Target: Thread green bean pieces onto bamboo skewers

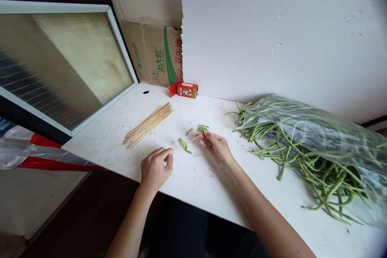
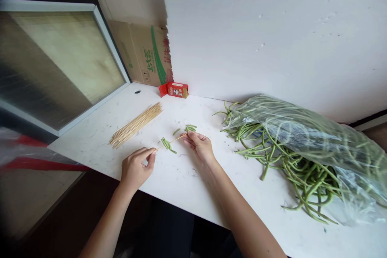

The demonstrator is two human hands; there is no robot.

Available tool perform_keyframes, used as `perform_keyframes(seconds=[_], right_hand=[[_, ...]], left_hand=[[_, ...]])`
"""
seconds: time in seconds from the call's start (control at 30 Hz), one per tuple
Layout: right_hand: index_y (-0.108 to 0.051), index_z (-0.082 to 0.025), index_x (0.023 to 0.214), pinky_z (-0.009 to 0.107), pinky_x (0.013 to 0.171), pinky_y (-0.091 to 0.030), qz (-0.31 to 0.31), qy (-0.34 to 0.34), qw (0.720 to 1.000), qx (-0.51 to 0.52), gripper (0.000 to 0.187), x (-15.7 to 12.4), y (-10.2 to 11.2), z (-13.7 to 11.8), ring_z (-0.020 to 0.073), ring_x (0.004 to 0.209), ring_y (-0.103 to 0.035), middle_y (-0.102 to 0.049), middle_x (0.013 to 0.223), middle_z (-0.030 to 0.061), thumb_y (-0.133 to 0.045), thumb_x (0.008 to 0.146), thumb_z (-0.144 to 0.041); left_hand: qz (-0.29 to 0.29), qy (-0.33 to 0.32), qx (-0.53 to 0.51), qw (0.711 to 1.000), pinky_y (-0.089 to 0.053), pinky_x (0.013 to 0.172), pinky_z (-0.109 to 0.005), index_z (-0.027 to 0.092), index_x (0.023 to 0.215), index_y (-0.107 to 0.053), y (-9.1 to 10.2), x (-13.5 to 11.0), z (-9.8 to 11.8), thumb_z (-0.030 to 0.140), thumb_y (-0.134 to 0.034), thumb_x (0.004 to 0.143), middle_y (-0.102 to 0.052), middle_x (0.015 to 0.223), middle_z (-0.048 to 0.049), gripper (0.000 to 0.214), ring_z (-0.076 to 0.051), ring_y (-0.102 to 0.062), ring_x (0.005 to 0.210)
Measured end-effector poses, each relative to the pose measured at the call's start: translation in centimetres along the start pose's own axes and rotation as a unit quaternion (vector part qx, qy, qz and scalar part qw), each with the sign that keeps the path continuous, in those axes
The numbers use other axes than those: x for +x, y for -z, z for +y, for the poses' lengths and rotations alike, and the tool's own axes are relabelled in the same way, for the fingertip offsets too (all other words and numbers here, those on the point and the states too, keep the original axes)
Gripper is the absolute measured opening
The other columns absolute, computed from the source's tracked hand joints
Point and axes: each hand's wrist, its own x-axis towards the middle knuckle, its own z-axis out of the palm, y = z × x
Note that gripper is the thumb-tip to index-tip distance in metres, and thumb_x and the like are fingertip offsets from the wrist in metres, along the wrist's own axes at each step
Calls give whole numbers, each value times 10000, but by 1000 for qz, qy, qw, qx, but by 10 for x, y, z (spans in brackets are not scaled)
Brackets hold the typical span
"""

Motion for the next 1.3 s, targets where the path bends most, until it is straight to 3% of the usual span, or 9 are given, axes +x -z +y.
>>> perform_keyframes(seconds=[0.57,1.3], right_hand=[[-830,-156,997,215,879,-638,-3,-19,1000,18,379,-4,-4,0,190,1032,-785,-828,1114,113,-931,754,-429],[-828,-171,972,282,937,-639,-2,-6,1000,18,368,-4,-7,6,219,1074,-777,-828,1110,111,-930,753,-449]], left_hand=[[6,-4,-7,1000,-449,721,-274,249,1007,-795,-2,0,-2,288,-506,1026,-728,786,-42,292,-179,-678,778],[41,-37,-8,998,-443,671,-257,250,1009,-789,-9,-2,-6,258,-557,1007,-714,749,-16,232,-156,-672,722]])
